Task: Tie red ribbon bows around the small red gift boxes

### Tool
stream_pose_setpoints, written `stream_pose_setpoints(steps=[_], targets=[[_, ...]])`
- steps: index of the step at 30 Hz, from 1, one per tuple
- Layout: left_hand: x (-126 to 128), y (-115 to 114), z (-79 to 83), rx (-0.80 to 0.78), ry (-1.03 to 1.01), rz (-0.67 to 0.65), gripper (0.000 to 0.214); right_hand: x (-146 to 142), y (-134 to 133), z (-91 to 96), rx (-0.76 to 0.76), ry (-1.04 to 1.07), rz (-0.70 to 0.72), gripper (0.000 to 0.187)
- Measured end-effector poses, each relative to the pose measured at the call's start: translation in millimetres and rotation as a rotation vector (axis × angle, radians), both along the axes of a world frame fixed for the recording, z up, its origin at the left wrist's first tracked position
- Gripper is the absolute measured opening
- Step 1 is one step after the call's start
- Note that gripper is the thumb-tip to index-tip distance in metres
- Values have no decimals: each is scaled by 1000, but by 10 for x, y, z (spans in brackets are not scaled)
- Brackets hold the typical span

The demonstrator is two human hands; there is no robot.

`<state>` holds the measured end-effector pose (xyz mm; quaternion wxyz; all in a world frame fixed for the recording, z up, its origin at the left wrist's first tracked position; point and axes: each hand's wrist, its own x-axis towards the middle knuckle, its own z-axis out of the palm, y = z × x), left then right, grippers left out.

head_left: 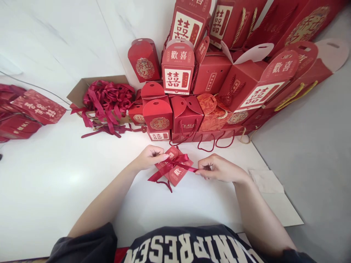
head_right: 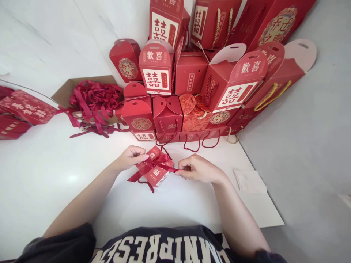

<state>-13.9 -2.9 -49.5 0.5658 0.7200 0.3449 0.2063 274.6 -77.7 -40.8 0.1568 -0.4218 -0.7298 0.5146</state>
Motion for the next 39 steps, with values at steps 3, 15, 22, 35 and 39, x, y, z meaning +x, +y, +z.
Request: stream_pose_setpoints(steps=[3,15,22,35,39], targets=[[4,-37,86,129,79,13,48,84,-4,64,-53,-15,24,33],[-8,-143,350,378,415,-40,51,-155,267,294,14,100,-177,37],[-10,-157,343,371,411,-20,53,-382,479,117,134,207,9,18],[-11,-135,346,347,429,-63,51,-215,621,243,27,114,210,19],[-18,-133,349,344,421,-66,51,-275,609,213,-16,181,145,28]])
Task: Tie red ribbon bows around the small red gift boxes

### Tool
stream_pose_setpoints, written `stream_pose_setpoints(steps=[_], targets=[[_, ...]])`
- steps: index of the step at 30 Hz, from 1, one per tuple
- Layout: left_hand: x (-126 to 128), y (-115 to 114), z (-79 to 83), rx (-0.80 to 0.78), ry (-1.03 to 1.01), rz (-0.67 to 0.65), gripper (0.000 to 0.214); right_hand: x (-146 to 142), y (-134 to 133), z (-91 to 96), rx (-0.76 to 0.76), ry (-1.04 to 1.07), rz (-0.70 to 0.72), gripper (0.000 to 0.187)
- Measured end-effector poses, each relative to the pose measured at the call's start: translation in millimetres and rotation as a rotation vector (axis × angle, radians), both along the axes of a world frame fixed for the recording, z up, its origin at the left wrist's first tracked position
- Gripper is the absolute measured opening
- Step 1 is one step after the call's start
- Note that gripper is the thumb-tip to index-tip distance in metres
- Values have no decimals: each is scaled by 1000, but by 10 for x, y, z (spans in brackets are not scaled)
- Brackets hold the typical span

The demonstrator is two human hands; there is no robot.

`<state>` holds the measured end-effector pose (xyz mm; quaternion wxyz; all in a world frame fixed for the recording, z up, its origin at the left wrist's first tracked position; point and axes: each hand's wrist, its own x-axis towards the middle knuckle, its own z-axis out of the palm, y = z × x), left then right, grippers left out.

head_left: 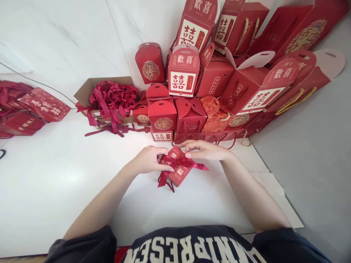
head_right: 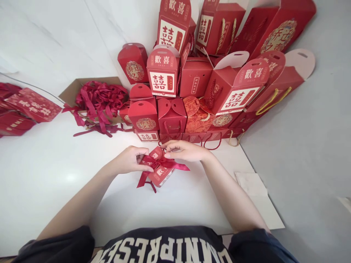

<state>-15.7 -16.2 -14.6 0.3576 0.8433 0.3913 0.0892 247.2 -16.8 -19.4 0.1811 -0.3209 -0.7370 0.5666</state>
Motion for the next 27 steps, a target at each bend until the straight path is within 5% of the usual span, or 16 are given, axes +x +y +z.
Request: stream_pose_setpoints(steps=[14,22,27], targets=[[-14,-9,23,119,50,0,55,-141,-61,-184,145,90,-131,34],[-83,115,-173,-217,-239,-40,41,-117,-100,-274,134,141,-172,40],[-95,170,-337,-296,-434,-21,49,-102,-105,-317,189,120,-178,40]])
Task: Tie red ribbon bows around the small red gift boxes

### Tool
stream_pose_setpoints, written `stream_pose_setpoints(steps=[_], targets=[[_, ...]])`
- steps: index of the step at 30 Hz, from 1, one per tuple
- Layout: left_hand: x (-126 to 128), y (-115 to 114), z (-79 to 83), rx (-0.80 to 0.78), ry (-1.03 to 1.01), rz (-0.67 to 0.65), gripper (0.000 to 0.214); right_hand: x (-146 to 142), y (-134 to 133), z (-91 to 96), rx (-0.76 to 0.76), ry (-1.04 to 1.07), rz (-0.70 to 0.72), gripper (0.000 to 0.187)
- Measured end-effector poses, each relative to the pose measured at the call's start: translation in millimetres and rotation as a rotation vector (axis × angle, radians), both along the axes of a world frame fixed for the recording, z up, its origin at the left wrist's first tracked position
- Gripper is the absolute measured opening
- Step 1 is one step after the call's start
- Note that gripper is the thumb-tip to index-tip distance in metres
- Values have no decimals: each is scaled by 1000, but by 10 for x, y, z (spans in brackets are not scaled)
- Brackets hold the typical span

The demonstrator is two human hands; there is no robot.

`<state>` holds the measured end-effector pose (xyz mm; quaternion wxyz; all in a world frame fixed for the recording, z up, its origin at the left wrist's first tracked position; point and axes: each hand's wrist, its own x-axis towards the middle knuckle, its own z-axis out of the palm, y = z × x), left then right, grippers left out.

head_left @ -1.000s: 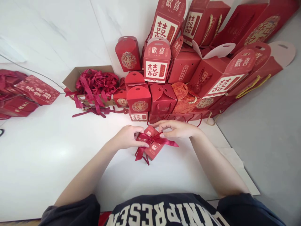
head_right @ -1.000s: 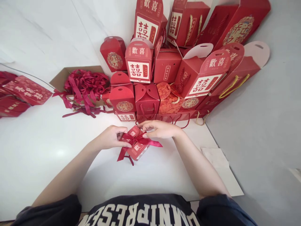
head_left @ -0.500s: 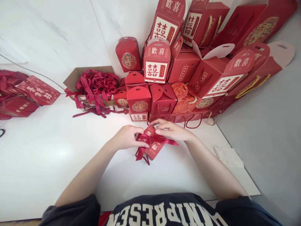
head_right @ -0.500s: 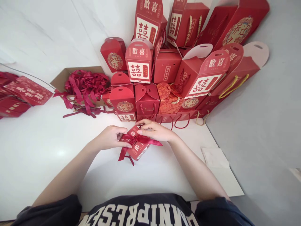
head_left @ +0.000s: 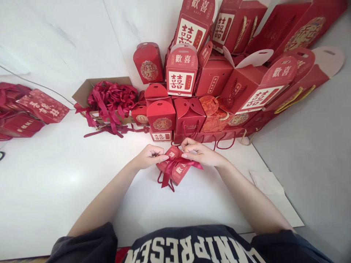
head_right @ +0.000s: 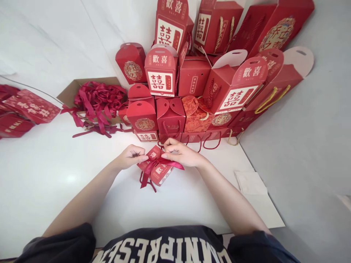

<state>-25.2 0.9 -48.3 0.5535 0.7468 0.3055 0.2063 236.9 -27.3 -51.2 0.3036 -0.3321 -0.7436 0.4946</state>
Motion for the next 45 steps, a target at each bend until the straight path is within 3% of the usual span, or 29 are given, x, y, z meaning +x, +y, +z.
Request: stream_pose_setpoints(steps=[5,8,10,14,17,20,33,39,43,45], targets=[[8,1,-21,-76,-71,-34,49,3,-4,-40,-47,57,9,44],[21,-15,39,-49,-19,-31,49,41,-49,-9,-81,74,-19,32],[44,-48,105,-20,61,-9,48,100,-111,25,-135,63,-94,30],[121,-151,244,64,250,89,47,223,-277,56,-233,-144,-268,47],[172,-210,293,130,345,138,48,229,-388,41,-388,-149,-213,56],[187,-225,282,132,368,161,51,185,-457,25,-502,7,-138,48],[170,-172,222,116,406,169,55,212,-560,-151,-588,-44,-11,45],[134,-247,411,216,438,145,41,475,-452,103,-392,-289,101,26],[135,-387,616,435,571,305,50,639,-341,336,-244,-453,-27,21],[104,-443,666,524,655,402,42,607,-284,415,-162,-442,-95,21]])
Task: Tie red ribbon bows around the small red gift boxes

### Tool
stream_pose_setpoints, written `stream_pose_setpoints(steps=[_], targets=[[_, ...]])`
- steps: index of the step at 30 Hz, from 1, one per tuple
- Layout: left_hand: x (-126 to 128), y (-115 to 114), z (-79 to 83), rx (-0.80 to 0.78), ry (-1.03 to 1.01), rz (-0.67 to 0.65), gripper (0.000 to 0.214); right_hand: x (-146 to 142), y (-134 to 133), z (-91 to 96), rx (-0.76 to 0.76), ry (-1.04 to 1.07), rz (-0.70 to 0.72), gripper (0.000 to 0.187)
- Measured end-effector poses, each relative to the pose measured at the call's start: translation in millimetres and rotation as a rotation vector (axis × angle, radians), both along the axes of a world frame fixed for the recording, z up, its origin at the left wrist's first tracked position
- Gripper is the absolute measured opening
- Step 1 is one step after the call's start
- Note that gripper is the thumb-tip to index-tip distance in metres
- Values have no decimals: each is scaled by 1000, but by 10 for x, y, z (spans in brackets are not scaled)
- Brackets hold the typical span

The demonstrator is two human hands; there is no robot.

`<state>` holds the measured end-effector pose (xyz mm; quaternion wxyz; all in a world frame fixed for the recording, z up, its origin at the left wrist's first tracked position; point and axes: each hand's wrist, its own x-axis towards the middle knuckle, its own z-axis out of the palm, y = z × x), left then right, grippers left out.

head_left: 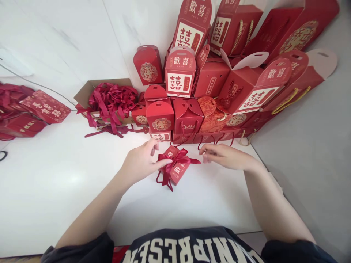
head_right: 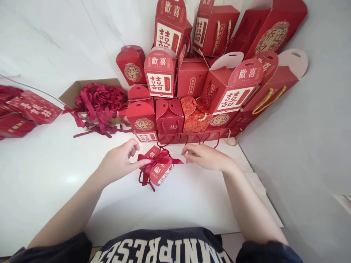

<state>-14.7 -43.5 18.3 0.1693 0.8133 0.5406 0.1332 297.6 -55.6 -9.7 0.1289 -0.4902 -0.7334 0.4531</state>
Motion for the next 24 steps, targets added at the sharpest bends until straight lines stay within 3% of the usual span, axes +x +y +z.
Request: stream_pose_setpoints(steps=[2,5,7,10,18,24], targets=[[-51,-50,4,-18,85,38,46,-97,63,31,61,72,-24,25],[-115,-134,-59,-303,114,-19,55,-287,177,-12,29,220,4,34],[-126,-190,-130,-478,42,-89,54,-395,259,-76,-28,310,55,39],[-114,-221,-236,-617,-144,-153,50,-486,363,-158,-124,364,147,41],[-190,-48,-359,-862,-606,-97,31,-460,400,-111,-172,392,219,31],[-235,-35,-435,-917,-702,-136,23,-456,401,-153,-354,427,161,35]])
